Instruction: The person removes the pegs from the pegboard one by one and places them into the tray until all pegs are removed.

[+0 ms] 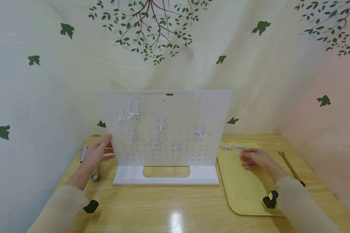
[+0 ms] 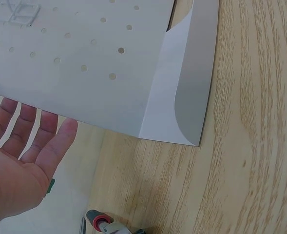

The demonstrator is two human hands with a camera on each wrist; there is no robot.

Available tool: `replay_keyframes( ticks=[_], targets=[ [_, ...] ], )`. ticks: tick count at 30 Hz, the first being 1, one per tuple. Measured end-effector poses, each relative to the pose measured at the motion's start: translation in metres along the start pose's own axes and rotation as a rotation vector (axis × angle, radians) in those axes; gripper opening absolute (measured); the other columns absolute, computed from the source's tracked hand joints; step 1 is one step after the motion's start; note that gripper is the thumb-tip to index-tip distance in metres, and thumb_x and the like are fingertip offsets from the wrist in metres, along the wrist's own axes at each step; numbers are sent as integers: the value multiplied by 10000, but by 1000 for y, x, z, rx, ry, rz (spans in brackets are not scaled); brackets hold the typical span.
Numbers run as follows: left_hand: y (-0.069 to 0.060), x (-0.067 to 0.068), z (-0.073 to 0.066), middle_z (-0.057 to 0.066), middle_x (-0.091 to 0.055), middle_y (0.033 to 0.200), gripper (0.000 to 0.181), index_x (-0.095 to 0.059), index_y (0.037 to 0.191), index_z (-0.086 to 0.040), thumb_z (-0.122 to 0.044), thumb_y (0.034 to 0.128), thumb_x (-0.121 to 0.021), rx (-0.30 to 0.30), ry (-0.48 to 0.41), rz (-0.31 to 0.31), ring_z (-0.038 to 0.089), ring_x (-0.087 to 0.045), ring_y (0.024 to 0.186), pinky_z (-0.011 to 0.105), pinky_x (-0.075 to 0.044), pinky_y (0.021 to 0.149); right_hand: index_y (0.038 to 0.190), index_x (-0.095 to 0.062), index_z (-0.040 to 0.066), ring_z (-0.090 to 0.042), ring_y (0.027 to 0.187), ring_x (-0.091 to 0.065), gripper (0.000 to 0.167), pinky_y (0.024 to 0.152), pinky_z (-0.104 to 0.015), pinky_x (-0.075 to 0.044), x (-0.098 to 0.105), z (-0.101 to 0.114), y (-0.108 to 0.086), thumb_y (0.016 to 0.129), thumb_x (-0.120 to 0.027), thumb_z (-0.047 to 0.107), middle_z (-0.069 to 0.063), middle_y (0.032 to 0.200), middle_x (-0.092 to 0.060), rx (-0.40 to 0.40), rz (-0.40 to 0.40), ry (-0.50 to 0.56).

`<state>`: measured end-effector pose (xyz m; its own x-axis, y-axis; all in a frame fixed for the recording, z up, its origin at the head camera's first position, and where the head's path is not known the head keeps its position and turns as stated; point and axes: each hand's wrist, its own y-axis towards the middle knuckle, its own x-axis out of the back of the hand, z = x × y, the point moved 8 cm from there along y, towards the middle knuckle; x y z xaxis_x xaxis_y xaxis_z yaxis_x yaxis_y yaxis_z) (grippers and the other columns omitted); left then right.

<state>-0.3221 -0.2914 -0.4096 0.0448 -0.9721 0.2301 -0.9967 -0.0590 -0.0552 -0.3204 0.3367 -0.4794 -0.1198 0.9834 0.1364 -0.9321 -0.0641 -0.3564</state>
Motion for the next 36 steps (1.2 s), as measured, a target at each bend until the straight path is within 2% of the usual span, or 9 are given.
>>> replay_keyframes(
  ticks=[3, 7, 10, 13, 19, 23, 31, 36],
  targets=[
    [-1, 1, 0, 136, -602, 1140, 760, -615, 1276, 18, -665, 976, -467, -8, 0, -6, 243, -627, 1003, 374, -612, 841, 1314, -467, -91, -161, 748, -715, 387, 684, -333, -630, -3, 4, -3, 1046, -590, 158, -15, 922, -723, 14, 35, 0],
    [-1, 0, 0, 141, -600, 1145, 781, -615, 1261, 18, -688, 964, -465, -10, 17, -16, 259, -625, 1012, 361, -615, 824, 1383, -419, -122, -182, 852, -714, 505, 766, -337, -625, -7, 20, -13, 1058, -579, 229, -26, 1022, -705, 63, 74, -44],
    [-2, 0, 0, 148, -601, 1145, 796, -612, 1272, 27, -692, 961, -470, -10, 21, -20, 248, -627, 999, 357, -616, 817, 1422, -403, -112, -208, 916, -711, 560, 809, -339, -618, -11, 41, -26, 1065, -567, 286, -50, 1100, -680, 128, 75, -59],
    [-2, 1, 1, 157, -597, 1150, 810, -607, 1280, 34, -696, 960, -465, -10, 28, -21, 231, -630, 985, 356, -616, 819, 1392, -472, -60, -220, 926, -715, 497, 818, -347, -617, -20, 64, -39, 1064, -568, 300, -64, 1113, -670, 205, 91, -55],
    [-2, 1, 1, 183, -586, 1177, 815, -608, 1278, 35, -700, 957, -463, -5, 34, -30, 236, -628, 992, 360, -615, 820, 1334, -551, 31, -230, 950, -719, 371, 832, -363, -616, -56, 109, -67, 1063, -569, 285, -45, 1111, -675, 340, 137, -84],
    [-2, 3, 0, 197, -587, 1195, 799, -602, 1296, 42, -676, 974, -465, -10, 30, -32, 258, -624, 1014, 376, -615, 828, 1298, -581, 66, -242, 978, -717, 307, 834, -373, -615, -78, 139, -86, 1068, -558, 268, -63, 1137, -690, 421, 161, -47],
    [-2, 1, 0, 214, -589, 1213, 800, -598, 1296, 36, -682, 959, -491, 6, -5, -29, 254, -633, 1020, 377, -611, 839, 1392, -490, -44, -258, 1084, -690, 404, 870, -399, -603, -119, 186, -117, 1079, -531, 209, -120, 1257, -649, 536, 248, 34],
    [-3, 1, -1, 223, -577, 1219, 814, -596, 1293, 39, -693, 954, -486, 8, 5, -34, 259, -628, 1025, 371, -609, 847, 1461, -413, -59, -291, 1258, -594, 461, 966, -392, -553, -149, 205, -123, 1085, -515, 188, -243, 1443, -490, 557, 308, 73]
  ],
)
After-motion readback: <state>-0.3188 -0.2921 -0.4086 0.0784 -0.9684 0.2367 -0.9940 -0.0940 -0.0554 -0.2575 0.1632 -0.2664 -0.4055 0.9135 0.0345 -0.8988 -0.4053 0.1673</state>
